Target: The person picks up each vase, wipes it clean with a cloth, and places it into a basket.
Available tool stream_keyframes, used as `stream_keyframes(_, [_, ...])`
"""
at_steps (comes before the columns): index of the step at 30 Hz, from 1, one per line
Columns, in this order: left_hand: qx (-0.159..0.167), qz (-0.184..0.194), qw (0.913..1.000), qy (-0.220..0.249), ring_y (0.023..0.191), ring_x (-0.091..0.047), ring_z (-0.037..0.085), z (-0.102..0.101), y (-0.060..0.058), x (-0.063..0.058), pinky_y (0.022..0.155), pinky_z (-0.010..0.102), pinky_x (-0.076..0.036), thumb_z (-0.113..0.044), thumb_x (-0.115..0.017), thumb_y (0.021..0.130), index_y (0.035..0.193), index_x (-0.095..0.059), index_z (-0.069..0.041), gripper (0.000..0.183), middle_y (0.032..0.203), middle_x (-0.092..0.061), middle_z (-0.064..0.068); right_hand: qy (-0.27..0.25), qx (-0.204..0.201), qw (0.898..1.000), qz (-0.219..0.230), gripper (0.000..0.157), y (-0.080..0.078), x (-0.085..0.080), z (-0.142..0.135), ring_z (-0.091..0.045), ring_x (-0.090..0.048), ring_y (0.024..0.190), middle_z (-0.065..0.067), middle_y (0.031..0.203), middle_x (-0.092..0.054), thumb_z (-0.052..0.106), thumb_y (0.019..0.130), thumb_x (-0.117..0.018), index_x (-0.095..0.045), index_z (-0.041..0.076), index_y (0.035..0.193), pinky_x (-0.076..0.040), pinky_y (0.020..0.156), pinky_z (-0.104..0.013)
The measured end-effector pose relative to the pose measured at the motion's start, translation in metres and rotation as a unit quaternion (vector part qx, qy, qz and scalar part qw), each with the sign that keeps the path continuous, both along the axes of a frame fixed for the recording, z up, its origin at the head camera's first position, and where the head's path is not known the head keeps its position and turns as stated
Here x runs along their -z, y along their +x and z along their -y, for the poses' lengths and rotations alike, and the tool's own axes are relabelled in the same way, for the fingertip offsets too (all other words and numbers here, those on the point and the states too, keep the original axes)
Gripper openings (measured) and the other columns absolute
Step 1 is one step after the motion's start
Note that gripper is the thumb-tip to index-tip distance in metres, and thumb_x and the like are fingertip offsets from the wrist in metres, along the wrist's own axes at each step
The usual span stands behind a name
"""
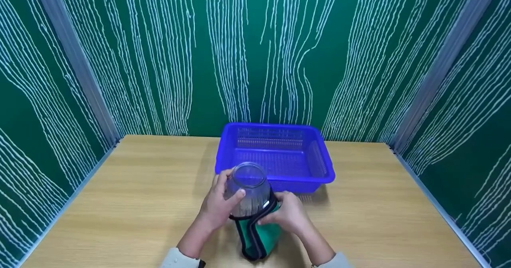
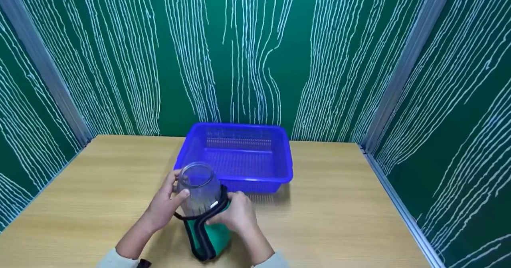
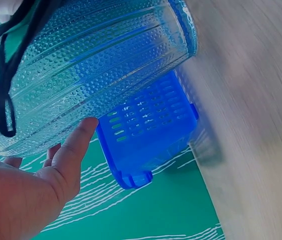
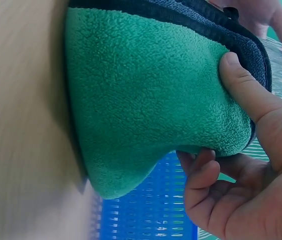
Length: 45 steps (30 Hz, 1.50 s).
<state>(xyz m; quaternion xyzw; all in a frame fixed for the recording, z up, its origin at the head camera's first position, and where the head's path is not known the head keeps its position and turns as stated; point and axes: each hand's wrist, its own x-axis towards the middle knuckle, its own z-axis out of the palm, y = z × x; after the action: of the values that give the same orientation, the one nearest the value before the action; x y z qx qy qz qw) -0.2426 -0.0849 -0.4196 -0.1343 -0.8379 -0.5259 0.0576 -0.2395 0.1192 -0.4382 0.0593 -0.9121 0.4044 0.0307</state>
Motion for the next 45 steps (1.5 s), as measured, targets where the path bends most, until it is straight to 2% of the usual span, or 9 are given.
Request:
stream_keyframes(2, [-0.001, 0.0, 1.0, -0.001, 0.126, -0.033, 0.023, 0.0, 0.001, 0.0, 0.098, 0.051, -0.031, -0.056, -0.052, 0.077, 0.122, -0.031, -0.04, 0.053, 0.126, -0.033, -0.008, 0.003, -0.004, 1.0, 0.009, 0.08, -0.001, 0.006, 0.0, -0.023, -0.053, 0.101, -0.007, 0.102, -0.063, 0.045, 0.033, -0.083, -0.065, 0.008, 0.101, -0.039, 0.09, -0.043])
stream_keyframes(7, [0.0, -0.008, 1.0, -0.002, 0.126, -0.033, 0.022, 0.0, 0.001, 0.003, 0.098, 0.05, -0.031, -0.055, -0.053, 0.077, 0.122, -0.032, -0.04, 0.052, 0.128, -0.033, -0.009, 0.024, -0.018, 0.999, 0.029, 0.07, -0.004, 0.022, 0.0, -0.015, -0.057, 0.087, -0.001, 0.089, -0.066, 0.043, 0.034, -0.084, -0.066, 0.008, 0.093, -0.044, 0.083, -0.038])
stream_keyframes(11, [0.003, -0.021, 0.9997, -0.009, 0.125, -0.034, 0.022, 0.0, 0.0, 0.003, 0.098, 0.05, -0.031, -0.054, -0.053, 0.077, 0.121, -0.031, -0.041, 0.051, 0.128, -0.033, -0.008, 0.029, -0.022, 0.999, 0.03, 0.063, -0.005, 0.028, 0.001, -0.011, -0.056, 0.08, 0.002, 0.082, -0.066, 0.041, 0.036, -0.084, -0.066, 0.011, 0.088, -0.046, 0.079, -0.037])
stream_keyframes(17, [0.006, -0.044, 0.999, -0.011, 0.124, -0.035, 0.024, 0.001, -0.002, 0.002, 0.097, 0.05, -0.032, -0.049, -0.054, 0.079, 0.121, -0.032, -0.04, 0.048, 0.128, -0.034, -0.005, 0.026, -0.039, 0.999, 0.019, 0.06, -0.006, 0.027, -0.001, -0.01, -0.056, 0.078, 0.005, 0.082, -0.066, 0.043, 0.039, -0.082, -0.066, 0.014, 0.089, -0.046, 0.076, -0.034])
stream_keyframes(28, [-0.003, -0.011, 0.9999, 0.005, 0.122, -0.037, 0.023, 0.001, -0.002, 0.005, 0.097, 0.05, -0.032, -0.054, -0.055, 0.076, 0.116, -0.034, -0.042, 0.047, 0.127, -0.034, -0.009, -0.02, -0.06, 0.997, 0.04, 0.068, 0.0, 0.016, -0.003, -0.016, -0.055, 0.095, 0.001, 0.097, -0.064, 0.041, 0.045, -0.082, -0.061, 0.012, 0.103, -0.041, 0.088, -0.041])
stream_keyframes(34, [-0.003, -0.012, 0.9999, 0.008, 0.122, -0.037, 0.024, 0.001, -0.002, 0.005, 0.097, 0.047, -0.034, -0.052, -0.056, 0.076, 0.114, -0.034, -0.043, 0.045, 0.127, -0.034, -0.009, -0.042, -0.048, 0.998, 0.005, 0.071, 0.003, 0.005, -0.004, -0.019, -0.053, 0.102, -0.001, 0.102, -0.063, 0.04, 0.044, -0.082, -0.06, 0.012, 0.106, -0.038, 0.092, -0.042])
stream_keyframes(41, [-0.001, -0.017, 0.9998, 0.009, 0.12, -0.039, 0.023, 0.001, -0.002, 0.004, 0.096, 0.046, -0.035, -0.05, -0.057, 0.076, 0.113, -0.035, -0.042, 0.044, 0.126, -0.034, -0.008, -0.072, -0.013, 0.996, -0.057, 0.066, 0.008, -0.001, -0.004, -0.014, -0.053, 0.093, 0.003, 0.093, -0.061, 0.036, 0.04, -0.084, -0.062, 0.017, 0.1, -0.04, 0.088, -0.038])
stream_keyframes(45, [0.0, -0.019, 0.9998, 0.011, 0.121, -0.038, 0.022, 0.001, -0.003, 0.002, 0.096, 0.045, -0.035, -0.052, -0.057, 0.075, 0.112, -0.036, -0.039, 0.044, 0.126, -0.034, -0.008, -0.088, -0.015, 0.993, -0.081, 0.064, 0.008, -0.007, -0.003, -0.013, -0.051, 0.088, 0.004, 0.088, -0.06, 0.037, 0.04, -0.084, -0.063, 0.018, 0.097, -0.04, 0.084, -0.036])
